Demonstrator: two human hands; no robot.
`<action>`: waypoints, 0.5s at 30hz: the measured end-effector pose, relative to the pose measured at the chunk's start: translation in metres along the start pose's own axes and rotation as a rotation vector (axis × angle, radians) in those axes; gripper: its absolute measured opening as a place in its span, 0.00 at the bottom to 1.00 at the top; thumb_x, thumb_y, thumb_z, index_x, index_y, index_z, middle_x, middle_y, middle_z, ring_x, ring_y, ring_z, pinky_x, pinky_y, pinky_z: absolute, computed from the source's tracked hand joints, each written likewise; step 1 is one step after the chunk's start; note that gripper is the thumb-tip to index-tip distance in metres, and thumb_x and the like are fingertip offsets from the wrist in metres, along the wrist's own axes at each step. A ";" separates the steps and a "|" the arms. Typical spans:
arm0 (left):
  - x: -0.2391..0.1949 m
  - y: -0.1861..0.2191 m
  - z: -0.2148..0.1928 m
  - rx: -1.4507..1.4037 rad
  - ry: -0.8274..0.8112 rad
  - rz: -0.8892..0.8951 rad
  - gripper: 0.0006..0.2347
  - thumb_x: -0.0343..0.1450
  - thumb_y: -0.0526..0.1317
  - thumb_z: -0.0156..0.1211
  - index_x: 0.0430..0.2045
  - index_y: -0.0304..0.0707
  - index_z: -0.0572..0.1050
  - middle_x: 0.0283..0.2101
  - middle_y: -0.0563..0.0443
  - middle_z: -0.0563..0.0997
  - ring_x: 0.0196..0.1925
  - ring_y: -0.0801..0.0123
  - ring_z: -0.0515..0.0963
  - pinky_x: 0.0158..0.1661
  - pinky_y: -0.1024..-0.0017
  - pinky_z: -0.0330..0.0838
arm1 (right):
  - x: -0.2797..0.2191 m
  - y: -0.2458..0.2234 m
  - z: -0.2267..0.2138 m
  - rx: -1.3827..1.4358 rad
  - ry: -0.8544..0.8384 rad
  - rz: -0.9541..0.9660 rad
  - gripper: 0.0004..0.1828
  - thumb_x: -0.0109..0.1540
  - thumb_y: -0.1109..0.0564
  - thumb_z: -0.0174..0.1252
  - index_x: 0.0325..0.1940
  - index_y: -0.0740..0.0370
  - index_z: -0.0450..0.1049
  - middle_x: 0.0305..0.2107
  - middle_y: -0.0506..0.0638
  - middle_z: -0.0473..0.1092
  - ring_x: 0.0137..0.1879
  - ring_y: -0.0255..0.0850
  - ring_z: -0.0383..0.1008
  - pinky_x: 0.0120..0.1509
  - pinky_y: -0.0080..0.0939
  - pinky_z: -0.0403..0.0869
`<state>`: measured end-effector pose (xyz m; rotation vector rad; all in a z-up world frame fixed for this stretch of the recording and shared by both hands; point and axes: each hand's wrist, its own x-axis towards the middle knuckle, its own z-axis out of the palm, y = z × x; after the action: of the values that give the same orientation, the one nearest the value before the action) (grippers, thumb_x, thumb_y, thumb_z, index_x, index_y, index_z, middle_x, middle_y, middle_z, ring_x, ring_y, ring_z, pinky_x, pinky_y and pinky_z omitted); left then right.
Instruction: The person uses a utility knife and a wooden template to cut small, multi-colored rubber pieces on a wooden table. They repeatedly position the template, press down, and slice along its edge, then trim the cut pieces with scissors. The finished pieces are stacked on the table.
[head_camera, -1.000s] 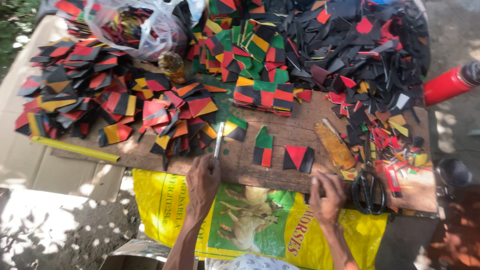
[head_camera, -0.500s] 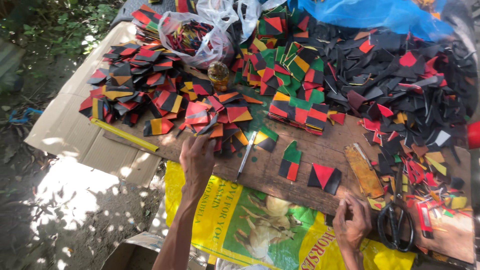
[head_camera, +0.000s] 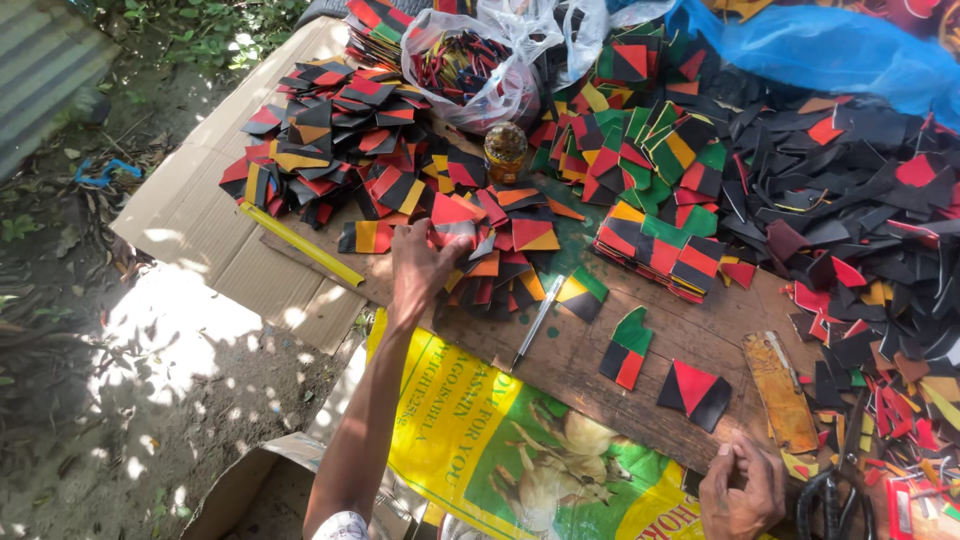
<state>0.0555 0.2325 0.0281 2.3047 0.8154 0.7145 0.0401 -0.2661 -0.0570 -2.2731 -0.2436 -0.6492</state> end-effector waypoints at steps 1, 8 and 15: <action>-0.001 0.001 0.004 -0.006 0.009 -0.002 0.26 0.59 0.46 0.81 0.41 0.23 0.77 0.42 0.30 0.75 0.45 0.45 0.75 0.44 0.54 0.71 | 0.000 0.001 -0.001 -0.009 -0.002 -0.005 0.10 0.65 0.68 0.63 0.51 0.69 0.78 0.37 0.55 0.72 0.38 0.41 0.76 0.43 0.36 0.75; 0.009 -0.004 -0.012 -0.260 0.095 0.034 0.10 0.69 0.35 0.68 0.40 0.29 0.80 0.38 0.43 0.83 0.37 0.64 0.84 0.41 0.69 0.80 | -0.001 0.007 0.002 -0.041 -0.016 -0.015 0.09 0.65 0.69 0.63 0.50 0.68 0.78 0.38 0.56 0.72 0.38 0.42 0.76 0.43 0.36 0.75; 0.034 -0.023 -0.035 -0.708 -0.098 -0.235 0.15 0.70 0.36 0.68 0.48 0.31 0.75 0.40 0.42 0.85 0.38 0.66 0.84 0.40 0.69 0.82 | 0.000 0.003 0.001 -0.069 -0.019 0.005 0.10 0.65 0.68 0.63 0.51 0.67 0.79 0.38 0.56 0.73 0.37 0.41 0.75 0.43 0.37 0.75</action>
<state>0.0469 0.2823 0.0459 1.5682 0.6386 0.6450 0.0415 -0.2677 -0.0599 -2.3459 -0.2275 -0.6426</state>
